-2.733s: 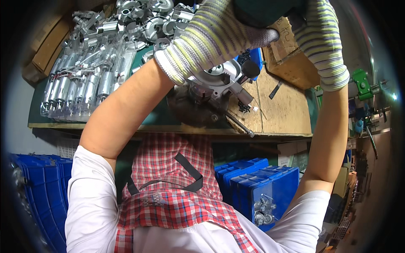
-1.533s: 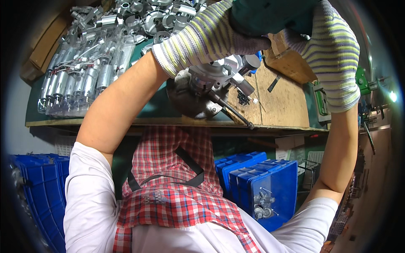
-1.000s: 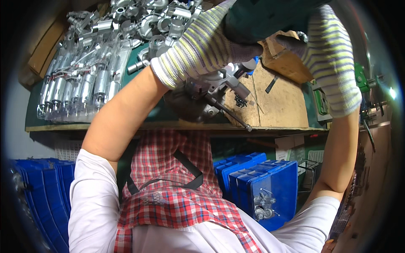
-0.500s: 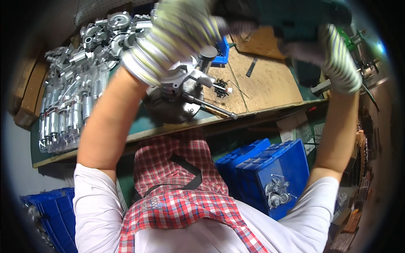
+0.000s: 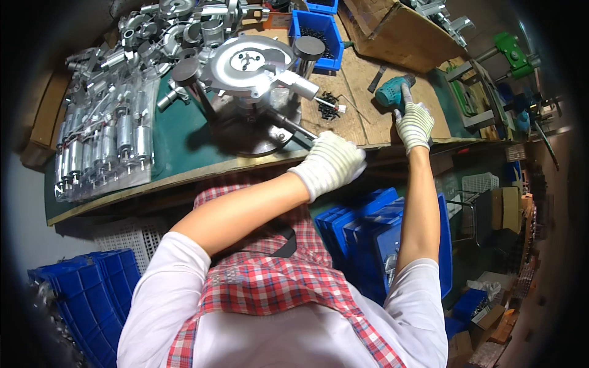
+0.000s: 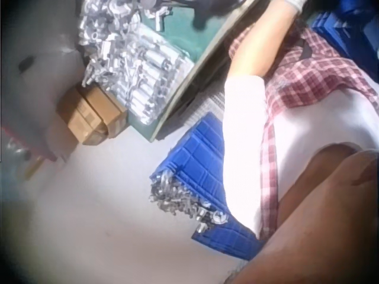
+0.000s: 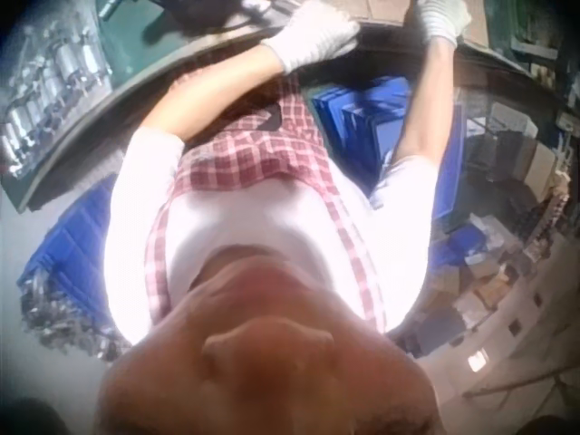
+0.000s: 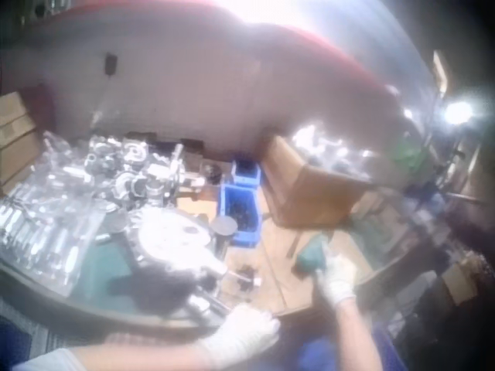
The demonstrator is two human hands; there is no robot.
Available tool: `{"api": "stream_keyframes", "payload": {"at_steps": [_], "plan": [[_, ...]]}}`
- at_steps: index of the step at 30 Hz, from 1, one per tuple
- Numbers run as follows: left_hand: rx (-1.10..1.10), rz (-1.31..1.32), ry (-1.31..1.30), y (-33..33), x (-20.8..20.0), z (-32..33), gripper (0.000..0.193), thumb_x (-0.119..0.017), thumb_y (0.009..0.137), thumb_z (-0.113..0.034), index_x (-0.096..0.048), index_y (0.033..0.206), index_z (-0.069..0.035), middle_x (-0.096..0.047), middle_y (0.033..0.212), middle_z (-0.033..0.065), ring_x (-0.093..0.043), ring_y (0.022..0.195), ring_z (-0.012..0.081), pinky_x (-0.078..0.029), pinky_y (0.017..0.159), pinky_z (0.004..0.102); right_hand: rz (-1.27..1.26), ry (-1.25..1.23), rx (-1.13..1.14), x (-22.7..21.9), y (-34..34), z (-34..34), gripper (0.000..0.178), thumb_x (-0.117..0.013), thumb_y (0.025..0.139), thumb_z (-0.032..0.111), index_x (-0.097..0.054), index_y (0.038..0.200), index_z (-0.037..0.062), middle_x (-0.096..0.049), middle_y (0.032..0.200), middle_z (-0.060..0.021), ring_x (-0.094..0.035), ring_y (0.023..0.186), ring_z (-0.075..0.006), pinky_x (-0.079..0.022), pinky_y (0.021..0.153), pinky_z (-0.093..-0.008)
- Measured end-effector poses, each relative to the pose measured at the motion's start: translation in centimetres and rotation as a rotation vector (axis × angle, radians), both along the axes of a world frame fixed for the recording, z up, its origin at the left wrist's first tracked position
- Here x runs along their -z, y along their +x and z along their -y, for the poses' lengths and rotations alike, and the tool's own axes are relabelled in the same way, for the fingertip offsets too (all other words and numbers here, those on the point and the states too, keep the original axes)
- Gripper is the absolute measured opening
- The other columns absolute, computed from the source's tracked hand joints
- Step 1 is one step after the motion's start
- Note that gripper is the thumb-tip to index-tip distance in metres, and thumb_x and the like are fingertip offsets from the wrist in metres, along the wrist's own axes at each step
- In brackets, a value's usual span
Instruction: The person assembles metal components by inserting small parts into a circular metal housing, securing them with a cordless drill, and placing the finished assemblies into a blue bin. The process is repeated for multiple units.
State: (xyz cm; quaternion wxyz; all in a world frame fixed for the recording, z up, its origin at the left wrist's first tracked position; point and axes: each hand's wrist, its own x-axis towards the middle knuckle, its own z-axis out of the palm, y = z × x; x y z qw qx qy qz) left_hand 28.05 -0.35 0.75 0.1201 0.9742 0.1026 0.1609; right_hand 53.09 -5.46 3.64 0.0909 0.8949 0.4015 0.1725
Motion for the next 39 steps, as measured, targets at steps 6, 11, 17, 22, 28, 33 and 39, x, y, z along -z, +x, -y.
{"api": "stream_keyframes", "payload": {"at_steps": [6,11,17,22,28,33,39], "plan": [[0.077,-0.104,-0.008,-7.2,-0.7,1.3,0.03,-0.064,0.093,-0.039,-0.066,0.076,-0.015,-0.061,0.056,0.0079,-0.065,0.057,0.0314,-0.05,0.057,0.0451,0.057,-0.039,0.036,2.1,0.3,-1.6,0.069,-0.067,0.093,0.04,-0.038,0.156,0.0312,-0.067,0.114,-0.0192,-0.067,0.105,-0.0337,-0.054,0.087,-0.0498],[0.142,-0.231,0.058,-19.0,0.1,-1.6,0.02,-0.068,0.089,-0.033,-0.068,0.081,-0.015,-0.061,0.057,0.0083,-0.066,0.06,0.0296,-0.05,0.059,0.0423,0.055,0.018,0.033,2.2,1.1,0.1,0.067,-0.066,0.094,0.037,-0.039,0.156,0.0296,-0.061,0.128,-0.0236,-0.06,0.12,-0.0378,-0.047,0.099,-0.0536],[-0.439,0.395,0.025,-20.2,-0.5,-7.6,0.06,-0.071,0.085,-0.032,-0.055,0.131,0.003,-0.064,0.118,0.0262,-0.062,0.11,0.0396,-0.049,0.096,0.0484,-0.759,0.569,-0.285,-4.0,-17.1,-3.8,0.063,-0.042,0.101,0.061,-0.074,0.098,0.0071,-0.07,0.088,-0.0233,-0.069,0.086,-0.0381,-0.051,0.082,-0.0501],[-0.659,0.24,-0.745,-10.8,2.3,-12.7,0.056,-0.064,0.09,-0.049,-0.061,0.115,0.001,-0.067,0.104,0.023,-0.064,0.098,0.0368,-0.051,0.093,0.0507,-1.908,0.782,-0.408,-5.3,-27.5,-4.1,0.055,-0.051,0.1,0.062,-0.067,0.095,0.0085,-0.064,0.067,-0.001,-0.056,0.05,-0.0069,-0.041,0.043,-0.0203],[-0.216,1.092,-1.926,-9.9,-1.4,-10.8,0.039,-0.047,0.104,-0.041,-0.062,0.12,-0.008,-0.068,0.111,0.0099,-0.064,0.1,0.0249,-0.054,0.092,0.0415,-1.239,0.625,-0.662,-5.7,-31.1,-6.3,0.057,-0.051,0.102,0.054,-0.062,0.097,-0.0023,-0.063,0.081,-0.0197,-0.059,0.076,-0.0309,-0.049,0.077,-0.0413],[-0.012,1.077,-1.721,-11.5,-2.3,-9.3,0.037,-0.053,0.103,-0.033,-0.059,0.128,-0.006,-0.065,0.121,0.0079,-0.062,0.107,0.0216,-0.052,0.095,0.0368,-0.678,0.667,-1.009,-6.9,-29.3,0.1,0.021,-0.065,0.096,0.021,-0.067,0.108,0.0031,-0.068,0.082,-0.0165,-0.07,0.079,-0.0309,-0.055,0.071,-0.0376],[0.065,0.692,-1.311,-12.8,-4.9,-2.0,0.05,-0.063,0.098,-0.034,-0.053,0.136,-0.003,-0.06,0.131,0.0098,-0.059,0.115,0.0206,-0.048,0.1,0.0347,-0.527,1.037,-0.892,-5.5,-25.7,6.7,0.049,-0.081,0.078,0.034,-0.062,0.108,0.0001,-0.065,0.091,-0.0182,-0.064,0.088,-0.0411,-0.052,0.075,-0.0463]]}}
